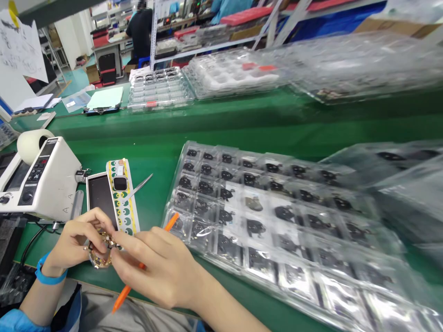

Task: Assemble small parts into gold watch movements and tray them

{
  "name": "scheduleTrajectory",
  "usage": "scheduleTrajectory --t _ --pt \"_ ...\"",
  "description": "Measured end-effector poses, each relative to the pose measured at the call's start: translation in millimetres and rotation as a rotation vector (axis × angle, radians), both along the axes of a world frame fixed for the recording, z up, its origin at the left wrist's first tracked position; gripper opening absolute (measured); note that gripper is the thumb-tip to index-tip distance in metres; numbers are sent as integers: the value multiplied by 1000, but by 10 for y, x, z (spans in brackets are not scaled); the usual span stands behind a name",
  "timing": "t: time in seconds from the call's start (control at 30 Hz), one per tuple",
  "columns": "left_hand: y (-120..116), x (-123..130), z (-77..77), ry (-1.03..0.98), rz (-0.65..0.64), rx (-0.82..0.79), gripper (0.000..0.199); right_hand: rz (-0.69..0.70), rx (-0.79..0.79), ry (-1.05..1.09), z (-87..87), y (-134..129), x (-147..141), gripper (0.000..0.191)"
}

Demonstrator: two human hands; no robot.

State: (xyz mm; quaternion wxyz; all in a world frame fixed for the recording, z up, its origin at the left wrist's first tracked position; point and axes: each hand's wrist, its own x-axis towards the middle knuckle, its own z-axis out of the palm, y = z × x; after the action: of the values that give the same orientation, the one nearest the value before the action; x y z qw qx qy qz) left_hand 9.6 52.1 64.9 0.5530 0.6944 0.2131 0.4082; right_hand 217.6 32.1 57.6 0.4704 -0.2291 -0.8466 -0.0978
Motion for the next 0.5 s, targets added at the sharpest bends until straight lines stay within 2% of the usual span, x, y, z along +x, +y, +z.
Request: scheduleTrajectory --t 0.1,0.23,0.37,0.43,0.5 --pt "13 -9 21 48 10 64 17 9 -3 -18 37 9 9 20" --pt "27 26 -53 45 18 179 12 34 -54 -12 50 16 9 22" --pt "-42 70 -116 12 95 109 10 96 -209 18 37 16 1 24" --pt "-128 8 -81 82 165 41 32 156 -336 13 19 82 34 21" --pt "-263 -148 -3 213 262 -3 53 194 -405 -24 -18 264 114 17"
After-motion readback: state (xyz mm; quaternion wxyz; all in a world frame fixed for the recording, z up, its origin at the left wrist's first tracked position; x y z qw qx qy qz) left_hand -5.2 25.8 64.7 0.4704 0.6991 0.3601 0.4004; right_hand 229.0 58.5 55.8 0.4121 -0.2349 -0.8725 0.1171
